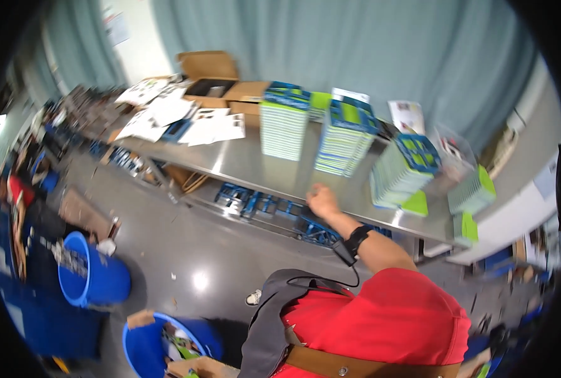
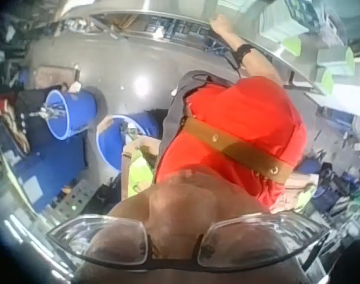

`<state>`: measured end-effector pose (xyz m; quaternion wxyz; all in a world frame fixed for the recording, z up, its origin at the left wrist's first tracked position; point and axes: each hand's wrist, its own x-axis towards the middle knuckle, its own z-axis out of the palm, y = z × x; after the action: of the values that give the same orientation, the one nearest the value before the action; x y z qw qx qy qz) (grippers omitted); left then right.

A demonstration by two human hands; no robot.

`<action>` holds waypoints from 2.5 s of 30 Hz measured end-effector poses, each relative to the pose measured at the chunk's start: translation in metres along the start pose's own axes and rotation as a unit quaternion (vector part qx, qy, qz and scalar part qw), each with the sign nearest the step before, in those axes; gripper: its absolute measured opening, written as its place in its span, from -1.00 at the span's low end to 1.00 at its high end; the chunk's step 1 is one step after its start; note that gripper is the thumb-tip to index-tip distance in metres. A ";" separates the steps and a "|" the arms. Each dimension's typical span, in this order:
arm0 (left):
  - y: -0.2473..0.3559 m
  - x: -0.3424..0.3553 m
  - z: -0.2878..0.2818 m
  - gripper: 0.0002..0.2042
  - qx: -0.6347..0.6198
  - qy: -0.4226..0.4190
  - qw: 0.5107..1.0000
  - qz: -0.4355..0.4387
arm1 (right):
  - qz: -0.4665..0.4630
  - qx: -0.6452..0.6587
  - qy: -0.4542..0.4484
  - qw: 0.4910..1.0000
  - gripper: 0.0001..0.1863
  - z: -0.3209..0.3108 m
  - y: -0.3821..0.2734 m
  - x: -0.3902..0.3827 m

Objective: Cutting shapes out of leather or synthetic material using a metal die and organized disposal of scrap.

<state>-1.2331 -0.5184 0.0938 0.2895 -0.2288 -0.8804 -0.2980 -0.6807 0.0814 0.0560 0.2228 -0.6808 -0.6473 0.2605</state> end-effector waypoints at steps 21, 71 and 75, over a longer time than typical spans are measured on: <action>0.048 0.053 0.037 -0.58 -0.023 -0.019 0.998 0.050 | 0.188 0.023 -0.306 0.933 -0.73 0.001 0.152 -0.081; 0.033 -0.219 -0.265 -0.62 0.288 0.189 0.904 -0.254 | -0.023 -0.192 -0.460 0.866 -0.77 0.083 0.098 -0.017; 0.055 -0.199 -0.241 -0.62 0.305 0.196 0.896 -0.257 | -0.176 -0.113 -0.451 0.868 -0.83 0.140 -0.043 0.055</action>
<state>-0.9666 -0.6828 0.1445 0.4250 0.1674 -0.8817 -0.1178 -0.8021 0.1339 -0.0277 -0.1295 -0.3848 -0.8114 0.4205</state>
